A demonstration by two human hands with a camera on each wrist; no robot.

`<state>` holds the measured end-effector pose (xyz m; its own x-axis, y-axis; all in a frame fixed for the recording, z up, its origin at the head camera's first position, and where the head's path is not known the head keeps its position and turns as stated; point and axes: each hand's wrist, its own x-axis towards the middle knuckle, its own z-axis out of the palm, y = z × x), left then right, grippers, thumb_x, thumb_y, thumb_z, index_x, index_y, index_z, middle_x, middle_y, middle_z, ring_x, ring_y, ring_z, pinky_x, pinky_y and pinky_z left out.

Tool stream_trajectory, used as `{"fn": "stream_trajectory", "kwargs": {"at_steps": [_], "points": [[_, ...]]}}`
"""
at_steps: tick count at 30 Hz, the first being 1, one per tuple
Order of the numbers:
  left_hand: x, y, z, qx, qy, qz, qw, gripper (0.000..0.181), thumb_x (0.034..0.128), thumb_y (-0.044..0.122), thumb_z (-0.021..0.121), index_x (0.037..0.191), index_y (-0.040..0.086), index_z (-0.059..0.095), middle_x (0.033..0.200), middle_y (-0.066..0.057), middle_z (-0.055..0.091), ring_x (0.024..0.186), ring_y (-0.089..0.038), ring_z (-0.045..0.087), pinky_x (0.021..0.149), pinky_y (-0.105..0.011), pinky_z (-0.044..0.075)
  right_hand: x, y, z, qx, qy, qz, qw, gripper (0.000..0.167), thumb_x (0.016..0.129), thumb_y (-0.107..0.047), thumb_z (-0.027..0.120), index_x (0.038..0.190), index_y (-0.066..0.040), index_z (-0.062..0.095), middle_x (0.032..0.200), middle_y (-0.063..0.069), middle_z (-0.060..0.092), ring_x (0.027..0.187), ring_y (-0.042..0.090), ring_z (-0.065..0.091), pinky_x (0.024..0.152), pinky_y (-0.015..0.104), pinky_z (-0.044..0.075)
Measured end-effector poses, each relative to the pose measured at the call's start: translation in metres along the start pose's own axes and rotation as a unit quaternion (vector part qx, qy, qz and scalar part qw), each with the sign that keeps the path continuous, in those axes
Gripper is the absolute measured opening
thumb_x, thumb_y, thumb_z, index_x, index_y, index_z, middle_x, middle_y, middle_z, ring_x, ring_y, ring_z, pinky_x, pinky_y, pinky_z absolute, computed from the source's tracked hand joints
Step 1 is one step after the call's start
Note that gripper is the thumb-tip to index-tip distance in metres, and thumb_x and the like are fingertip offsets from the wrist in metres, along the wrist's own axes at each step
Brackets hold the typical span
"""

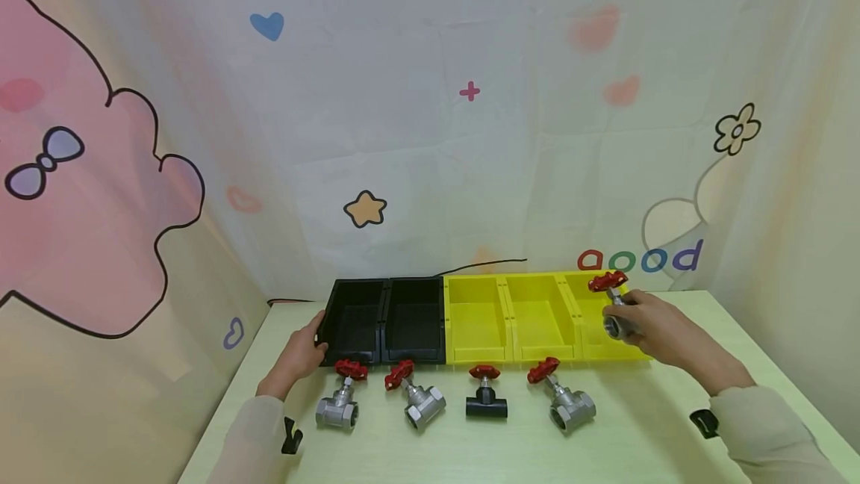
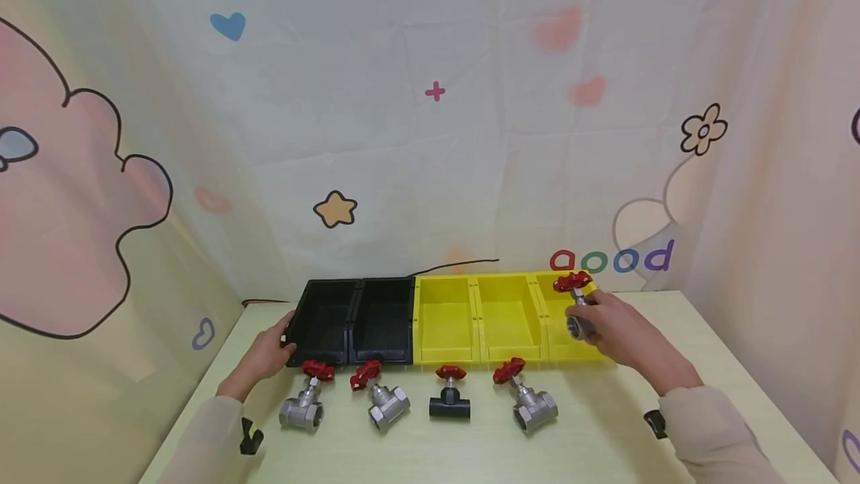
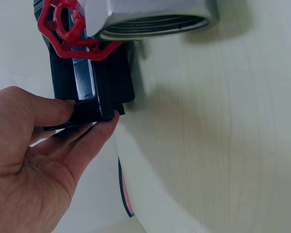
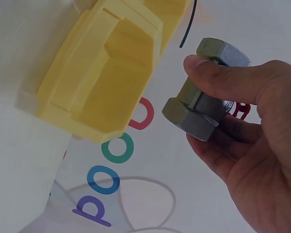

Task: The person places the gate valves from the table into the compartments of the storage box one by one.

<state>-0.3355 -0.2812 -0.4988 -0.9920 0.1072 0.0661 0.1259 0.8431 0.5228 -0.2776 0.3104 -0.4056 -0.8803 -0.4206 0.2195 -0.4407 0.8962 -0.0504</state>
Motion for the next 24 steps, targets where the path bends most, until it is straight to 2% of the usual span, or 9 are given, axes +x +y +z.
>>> {"fn": "stream_trajectory", "kwargs": {"at_steps": [8,15,24], "points": [[0.0,0.0,0.001,-0.004,-0.002,-0.003,1.0,0.071,0.0932,0.002,0.057,0.154,-0.003,0.021,0.061,-0.006,0.048,0.049,-0.013,0.036,0.054,-0.03,0.035,0.01,0.002,0.003,0.005,-0.006,0.011,0.9999,0.044,0.071,0.001,0.083,0.112,-0.012,0.073,0.103,0.018,0.062,0.088,0.029,0.057,0.08,0.05,0.056],[0.0,-0.001,0.0,-0.002,-0.002,-0.005,1.0,0.071,0.0934,0.003,0.057,0.154,-0.003,0.022,0.065,-0.008,0.053,0.049,-0.014,0.037,0.054,-0.03,0.036,0.02,0.005,0.01,0.009,-0.022,0.028,0.9993,0.044,0.072,0.0,0.083,0.114,-0.009,0.073,0.1,0.015,0.062,0.087,0.027,0.056,0.081,0.05,0.055],[0.001,-0.002,0.001,-0.001,-0.005,-0.004,1.0,0.071,0.0936,0.002,0.057,0.155,-0.003,0.021,0.067,-0.007,0.052,0.05,-0.014,0.039,0.054,-0.03,0.036,0.028,0.007,0.019,0.016,-0.043,0.045,0.9979,0.045,0.073,-0.002,0.083,0.117,-0.008,0.072,0.1,0.014,0.063,0.085,0.025,0.055,0.083,0.05,0.054]]}}
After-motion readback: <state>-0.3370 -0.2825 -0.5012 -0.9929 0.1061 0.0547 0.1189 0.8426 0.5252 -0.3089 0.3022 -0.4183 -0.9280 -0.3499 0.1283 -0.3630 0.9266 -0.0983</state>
